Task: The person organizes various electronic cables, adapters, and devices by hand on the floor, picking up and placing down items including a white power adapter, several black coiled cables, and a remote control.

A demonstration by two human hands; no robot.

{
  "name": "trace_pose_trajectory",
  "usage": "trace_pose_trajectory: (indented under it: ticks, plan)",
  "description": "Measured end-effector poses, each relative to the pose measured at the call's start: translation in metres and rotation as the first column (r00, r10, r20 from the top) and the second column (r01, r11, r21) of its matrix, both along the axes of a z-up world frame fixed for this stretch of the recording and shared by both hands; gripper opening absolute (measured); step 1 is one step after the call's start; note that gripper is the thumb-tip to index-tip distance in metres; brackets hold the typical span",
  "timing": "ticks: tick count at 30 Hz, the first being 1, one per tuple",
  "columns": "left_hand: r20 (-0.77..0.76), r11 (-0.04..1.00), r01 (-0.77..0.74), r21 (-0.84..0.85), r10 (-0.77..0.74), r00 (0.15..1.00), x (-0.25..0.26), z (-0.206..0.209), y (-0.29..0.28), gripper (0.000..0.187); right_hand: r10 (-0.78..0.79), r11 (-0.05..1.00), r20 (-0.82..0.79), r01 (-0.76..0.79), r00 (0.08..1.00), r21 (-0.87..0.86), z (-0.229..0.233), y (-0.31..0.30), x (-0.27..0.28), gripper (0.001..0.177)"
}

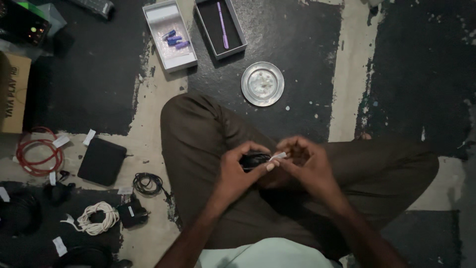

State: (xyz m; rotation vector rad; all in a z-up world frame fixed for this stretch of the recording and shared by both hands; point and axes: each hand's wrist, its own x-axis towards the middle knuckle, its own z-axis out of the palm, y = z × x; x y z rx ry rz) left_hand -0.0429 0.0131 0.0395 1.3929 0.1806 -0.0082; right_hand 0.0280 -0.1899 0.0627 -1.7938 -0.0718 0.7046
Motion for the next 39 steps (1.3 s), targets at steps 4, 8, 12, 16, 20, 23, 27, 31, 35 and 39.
trace_pose_trajectory:
  ticks: [4,8,12,16,20,23,27,31,35,39]
  plan:
    - [-0.005,0.994,0.021,-0.109,-0.021,1.000,0.000,-0.011,0.000,0.032,-0.031,0.999,-0.060,0.034,0.998,0.037,0.008,0.000,0.002,0.032]
    - [-0.017,0.978,0.038,-0.205,-0.043,0.999,0.004,-0.016,-0.003,0.034,-0.070,0.989,-0.107,0.083,0.992,0.119,0.005,-0.001,0.006,0.031]
    - [-0.076,0.973,0.005,-0.232,-0.023,0.997,0.005,-0.018,-0.009,0.031,-0.129,0.976,-0.186,0.158,0.974,0.151,0.000,-0.002,0.006,0.033]
    - [-0.091,0.989,-0.043,-0.143,0.030,0.995,0.008,-0.021,-0.016,0.028,-0.062,0.988,-0.100,0.076,0.993,0.134,-0.008,-0.005,0.012,0.035]
    - [-0.121,0.971,-0.126,-0.202,0.103,0.987,0.010,-0.021,-0.026,0.028,-0.028,0.974,-0.053,0.039,0.998,0.224,-0.018,-0.006,0.015,0.034]
    - [-0.153,0.961,-0.154,-0.227,0.121,0.981,0.013,-0.023,-0.028,0.031,-0.031,0.966,-0.063,0.046,0.998,0.255,-0.022,-0.009,0.015,0.030]
    - [-0.156,0.962,-0.162,-0.220,0.129,0.979,0.019,-0.028,-0.030,0.032,-0.084,0.934,-0.126,0.122,0.988,0.337,-0.035,-0.008,0.017,0.027]
    - [-0.158,0.971,-0.171,-0.166,0.145,0.977,0.024,-0.030,-0.029,0.031,-0.098,0.900,-0.148,0.151,0.984,0.410,-0.046,-0.008,0.017,0.023]
    - [-0.161,0.974,-0.175,-0.145,0.151,0.975,0.026,-0.028,-0.029,0.030,-0.098,0.889,-0.105,0.135,0.990,0.438,-0.057,-0.010,0.014,0.027]
    - [-0.203,0.953,-0.209,-0.220,0.164,0.965,0.027,-0.024,-0.028,0.029,-0.115,0.888,-0.099,0.147,0.988,0.436,-0.058,-0.006,0.013,0.030]
